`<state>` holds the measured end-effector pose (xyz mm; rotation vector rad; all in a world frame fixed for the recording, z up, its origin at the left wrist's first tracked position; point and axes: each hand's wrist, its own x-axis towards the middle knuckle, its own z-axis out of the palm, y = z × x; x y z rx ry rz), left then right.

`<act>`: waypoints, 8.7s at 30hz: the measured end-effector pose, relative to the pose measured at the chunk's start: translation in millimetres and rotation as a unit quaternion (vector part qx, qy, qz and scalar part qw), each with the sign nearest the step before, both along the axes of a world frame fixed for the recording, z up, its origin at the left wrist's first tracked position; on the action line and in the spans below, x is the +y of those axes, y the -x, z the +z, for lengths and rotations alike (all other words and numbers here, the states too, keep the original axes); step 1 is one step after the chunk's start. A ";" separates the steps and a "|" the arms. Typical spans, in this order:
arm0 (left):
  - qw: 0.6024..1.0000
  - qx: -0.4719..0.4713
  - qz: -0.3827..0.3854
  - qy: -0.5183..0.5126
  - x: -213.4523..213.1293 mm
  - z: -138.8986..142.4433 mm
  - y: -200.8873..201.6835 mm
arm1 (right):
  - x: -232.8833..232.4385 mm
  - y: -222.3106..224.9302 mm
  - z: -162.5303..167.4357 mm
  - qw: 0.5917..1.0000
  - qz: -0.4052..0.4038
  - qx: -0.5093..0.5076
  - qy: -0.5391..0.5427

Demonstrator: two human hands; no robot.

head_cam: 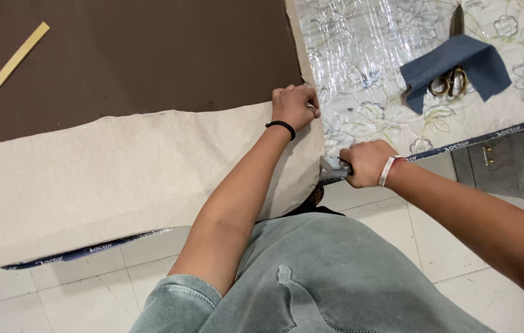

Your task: The person stretches a beige fabric over a padded wooden frame and secures it by driving staples with a manual staple gun along the edge. They reposition the frame, pull the fabric taut by hand, cut with scissors, and continue stapling along the sides.

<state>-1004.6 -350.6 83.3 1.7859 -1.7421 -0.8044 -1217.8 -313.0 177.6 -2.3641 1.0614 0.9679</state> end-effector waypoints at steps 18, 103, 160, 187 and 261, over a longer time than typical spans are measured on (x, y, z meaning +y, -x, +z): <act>0.994 -0.002 -0.008 -0.113 -12.9 31.8 -67.5 | -95.9 30.5 -160.9 0.875 -0.256 -0.347 0.220; 0.978 0.030 0.190 -0.082 -66.2 16.2 -33.6 | -199.8 -66.0 -22.0 0.992 0.011 -0.029 -0.125; 0.985 0.058 0.161 -0.031 -58.9 16.1 -41.3 | -161.5 -68.2 -14.8 0.989 0.140 0.042 -0.021; 0.988 -0.111 0.089 0.061 -29.1 19.1 -24.4 | -197.5 221.6 -169.3 0.840 -0.406 -0.216 0.287; 0.985 -0.170 -0.014 0.011 -71.3 10.8 -50.3 | -194.0 21.7 -50.3 0.926 0.141 -0.272 0.220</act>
